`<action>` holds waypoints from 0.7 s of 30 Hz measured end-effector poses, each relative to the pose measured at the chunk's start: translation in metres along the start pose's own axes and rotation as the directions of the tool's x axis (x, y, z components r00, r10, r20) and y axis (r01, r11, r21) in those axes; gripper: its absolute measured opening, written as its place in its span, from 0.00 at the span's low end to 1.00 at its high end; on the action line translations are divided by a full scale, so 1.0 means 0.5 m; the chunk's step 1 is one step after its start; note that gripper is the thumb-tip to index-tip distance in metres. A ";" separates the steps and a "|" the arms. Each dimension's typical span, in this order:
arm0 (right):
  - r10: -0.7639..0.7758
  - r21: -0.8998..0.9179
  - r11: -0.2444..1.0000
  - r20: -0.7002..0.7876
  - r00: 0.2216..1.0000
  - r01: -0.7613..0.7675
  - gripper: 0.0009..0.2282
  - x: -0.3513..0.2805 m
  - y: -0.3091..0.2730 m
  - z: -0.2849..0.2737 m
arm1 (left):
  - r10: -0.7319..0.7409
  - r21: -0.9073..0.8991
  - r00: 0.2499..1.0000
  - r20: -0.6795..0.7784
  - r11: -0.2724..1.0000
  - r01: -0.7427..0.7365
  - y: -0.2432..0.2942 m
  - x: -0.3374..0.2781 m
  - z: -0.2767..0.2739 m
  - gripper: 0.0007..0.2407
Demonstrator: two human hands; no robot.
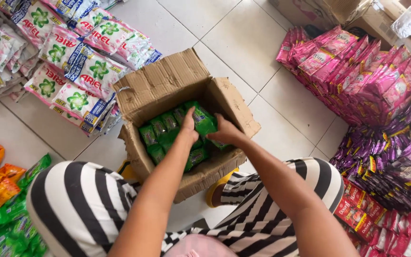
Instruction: The person sits on the floor and packs green soap packets into a cardboard box by hand, arranging them in layers until the box is partially filled.
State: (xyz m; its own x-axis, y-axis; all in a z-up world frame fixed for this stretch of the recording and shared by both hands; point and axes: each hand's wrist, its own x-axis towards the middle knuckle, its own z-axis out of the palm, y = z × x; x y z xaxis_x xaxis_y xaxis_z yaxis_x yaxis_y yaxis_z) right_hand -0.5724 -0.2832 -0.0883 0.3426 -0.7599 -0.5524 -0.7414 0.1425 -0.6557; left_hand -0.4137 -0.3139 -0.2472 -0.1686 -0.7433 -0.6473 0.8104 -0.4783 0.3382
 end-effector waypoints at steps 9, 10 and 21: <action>-0.047 -0.313 0.950 -0.196 0.979 -0.017 0.40 0.066 0.043 0.052 | 0.071 -0.002 0.995 -0.067 0.997 -0.071 -0.055 0.134 -0.008 0.22; -0.054 -0.295 0.955 -0.217 0.975 -0.013 0.40 0.075 0.048 0.061 | 0.160 0.013 0.987 -0.030 0.987 -0.159 -0.058 0.137 -0.013 0.23; 0.032 -0.355 0.926 -0.272 0.962 -0.131 0.27 0.077 0.085 0.128 | 0.546 0.779 0.808 -0.221 0.598 -0.191 -0.121 0.178 0.004 0.36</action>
State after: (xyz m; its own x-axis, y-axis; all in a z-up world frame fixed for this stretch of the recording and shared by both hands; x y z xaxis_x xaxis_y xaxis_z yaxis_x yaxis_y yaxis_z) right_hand -0.5536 -0.2656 -0.1703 0.1488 -0.8986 -0.4128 -0.9359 0.0067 -0.3521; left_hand -0.4788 -0.3519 -0.3238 0.4298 -0.7588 -0.4893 0.0796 -0.5080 0.8577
